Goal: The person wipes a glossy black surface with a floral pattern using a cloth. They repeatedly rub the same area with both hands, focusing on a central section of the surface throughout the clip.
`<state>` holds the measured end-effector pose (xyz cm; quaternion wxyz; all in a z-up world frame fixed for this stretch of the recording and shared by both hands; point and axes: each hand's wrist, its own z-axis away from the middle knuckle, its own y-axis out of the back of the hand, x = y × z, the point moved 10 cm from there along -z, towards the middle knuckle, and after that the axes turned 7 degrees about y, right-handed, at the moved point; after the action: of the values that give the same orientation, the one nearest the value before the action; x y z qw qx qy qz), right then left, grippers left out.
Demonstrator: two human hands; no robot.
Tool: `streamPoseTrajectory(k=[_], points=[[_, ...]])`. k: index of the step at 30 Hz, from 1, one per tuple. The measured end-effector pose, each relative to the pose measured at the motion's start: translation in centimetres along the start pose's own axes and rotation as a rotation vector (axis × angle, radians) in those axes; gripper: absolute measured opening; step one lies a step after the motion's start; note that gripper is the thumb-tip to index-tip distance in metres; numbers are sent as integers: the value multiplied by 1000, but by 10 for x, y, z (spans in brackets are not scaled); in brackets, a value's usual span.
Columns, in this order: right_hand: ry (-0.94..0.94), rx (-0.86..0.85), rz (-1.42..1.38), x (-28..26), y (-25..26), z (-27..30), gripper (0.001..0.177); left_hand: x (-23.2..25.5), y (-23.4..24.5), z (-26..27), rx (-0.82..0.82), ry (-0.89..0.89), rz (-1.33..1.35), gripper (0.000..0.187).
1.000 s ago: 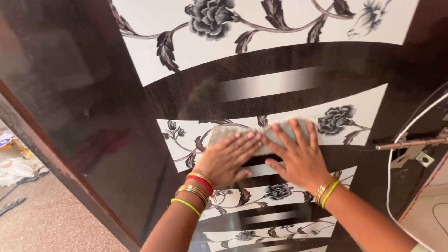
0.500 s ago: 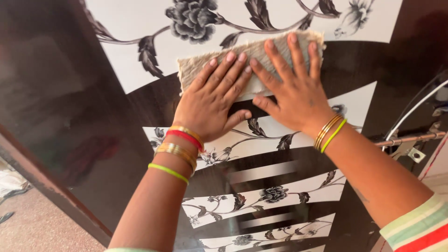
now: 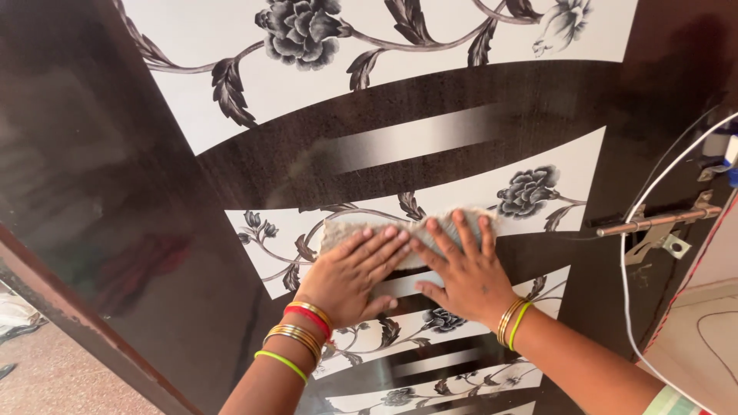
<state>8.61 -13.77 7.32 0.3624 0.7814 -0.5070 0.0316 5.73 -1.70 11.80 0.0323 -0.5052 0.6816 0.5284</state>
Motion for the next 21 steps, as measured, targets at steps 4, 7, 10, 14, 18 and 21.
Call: streamPoseTrajectory(k=[4, 7, 10, 14, 18, 21], points=[[71, -89, 26, -5, 6, 9, 71, 4, -15, 14, -77, -138, -8, 83], [107, -150, 43, 7, 20, -8, 69, -8, -5, 4, -64, -202, -13, 80], [45, -134, -35, 38, 45, -41, 70, -31, 28, -26, 15, -152, -23, 79], [6, -71, 66, 88, 87, -86, 70, -61, 76, -74, 83, -8, -112, 78], [-127, -73, 50, 146, 115, -105, 71, -69, 112, -125, 118, 107, -122, 78], [-214, -28, 14, 179, 126, -96, 67, -57, 125, -159, 158, 145, -85, 80]])
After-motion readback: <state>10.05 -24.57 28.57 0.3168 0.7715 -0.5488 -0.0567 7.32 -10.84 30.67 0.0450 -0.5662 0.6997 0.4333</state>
